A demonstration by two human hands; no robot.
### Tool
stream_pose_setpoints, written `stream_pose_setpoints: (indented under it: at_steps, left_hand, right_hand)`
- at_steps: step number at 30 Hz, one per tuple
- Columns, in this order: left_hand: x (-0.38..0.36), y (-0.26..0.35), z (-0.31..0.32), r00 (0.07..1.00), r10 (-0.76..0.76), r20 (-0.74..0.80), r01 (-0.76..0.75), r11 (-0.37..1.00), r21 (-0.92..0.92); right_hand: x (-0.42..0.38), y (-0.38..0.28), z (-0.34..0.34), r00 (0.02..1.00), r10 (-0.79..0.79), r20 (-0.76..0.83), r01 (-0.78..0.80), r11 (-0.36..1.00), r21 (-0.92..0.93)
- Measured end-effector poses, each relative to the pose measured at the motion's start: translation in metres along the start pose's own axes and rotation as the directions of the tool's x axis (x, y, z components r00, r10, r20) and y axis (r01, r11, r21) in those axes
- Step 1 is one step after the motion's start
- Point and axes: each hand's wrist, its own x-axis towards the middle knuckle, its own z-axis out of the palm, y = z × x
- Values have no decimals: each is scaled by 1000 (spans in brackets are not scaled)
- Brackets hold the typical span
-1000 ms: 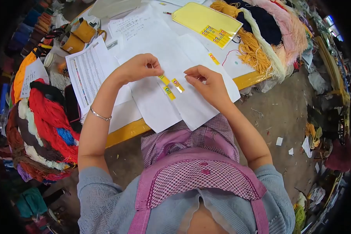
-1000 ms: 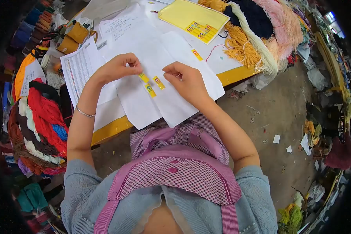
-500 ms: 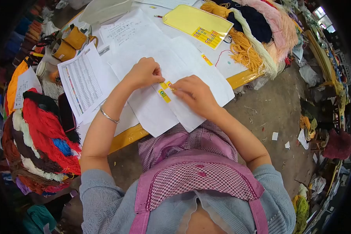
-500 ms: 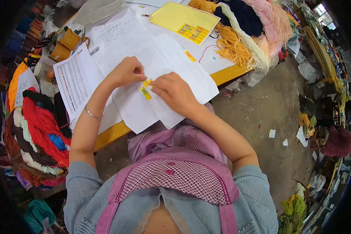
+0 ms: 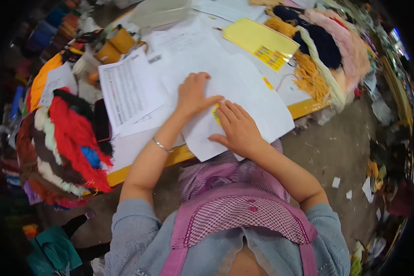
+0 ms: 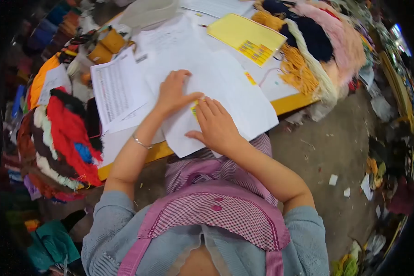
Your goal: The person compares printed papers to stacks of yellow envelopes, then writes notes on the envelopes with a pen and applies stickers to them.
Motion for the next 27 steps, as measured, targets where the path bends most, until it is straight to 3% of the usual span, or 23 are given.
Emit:
stream_pose_setpoints:
  at_steps: [5,7,9,10,11,12,13,14,15,16,17,18,19,21,22,24,27]
  left_hand:
    - [-18,-5,-14,1000,14,1,-14,1000,2]
    - [-30,-18,-22,985,49,-168,-61,996,-62]
    - [-47,-22,-34,953,-127,-275,114,991,-64]
    - [-53,-27,-39,915,-358,-189,322,927,-194]
    - [-59,-29,-40,917,-353,-186,317,928,-197]
    - [-65,-25,-44,847,-520,-109,423,785,-452]
    - [-68,-20,-50,761,-649,12,492,565,-662]
    - [-68,-16,-57,755,-643,132,517,458,-723]
    - [-67,-11,-60,757,-640,133,514,456,-727]
    - [-65,-5,-60,723,-670,169,509,351,-786]
    - [-63,0,-59,689,-694,211,495,238,-836]
    - [-60,2,-60,693,-689,215,490,230,-841]
    - [-57,3,-62,694,-681,232,520,253,-816]
    - [-47,0,-60,714,-651,257,534,268,-802]
    - [-45,-4,-58,712,-653,259,559,304,-772]
    - [-37,-14,-53,696,-654,296,606,314,-731]
    - [-31,-21,-45,719,-607,338,590,278,-758]
  right_hand:
    - [5,-10,19,999,23,-35,-26,994,-107]
    - [5,-11,18,999,21,-39,-26,991,-128]
    - [4,-15,12,999,14,51,3,949,-316]
    - [5,-15,9,999,21,48,-4,948,-318]
    - [9,-15,6,985,79,152,-29,950,-310]
    - [13,-15,2,958,135,255,-53,951,-303]
    - [16,-13,-4,957,138,253,-56,950,-308]
    - [19,-10,-11,951,186,246,-144,973,-181]
    - [22,-6,-18,941,233,245,-228,972,-51]
    - [24,2,-23,940,236,245,-229,972,-59]
    - [25,13,-30,972,212,102,-221,972,79]
    - [25,21,-37,978,202,-47,-188,959,211]
    - [26,21,-60,942,329,-64,-293,902,316]
    - [21,57,-74,882,469,-51,-313,662,681]
    - [18,65,-90,841,534,88,-272,278,921]
    - [13,97,-112,851,499,166,-190,-3,982]
    - [3,140,-118,837,518,179,-170,-65,983]
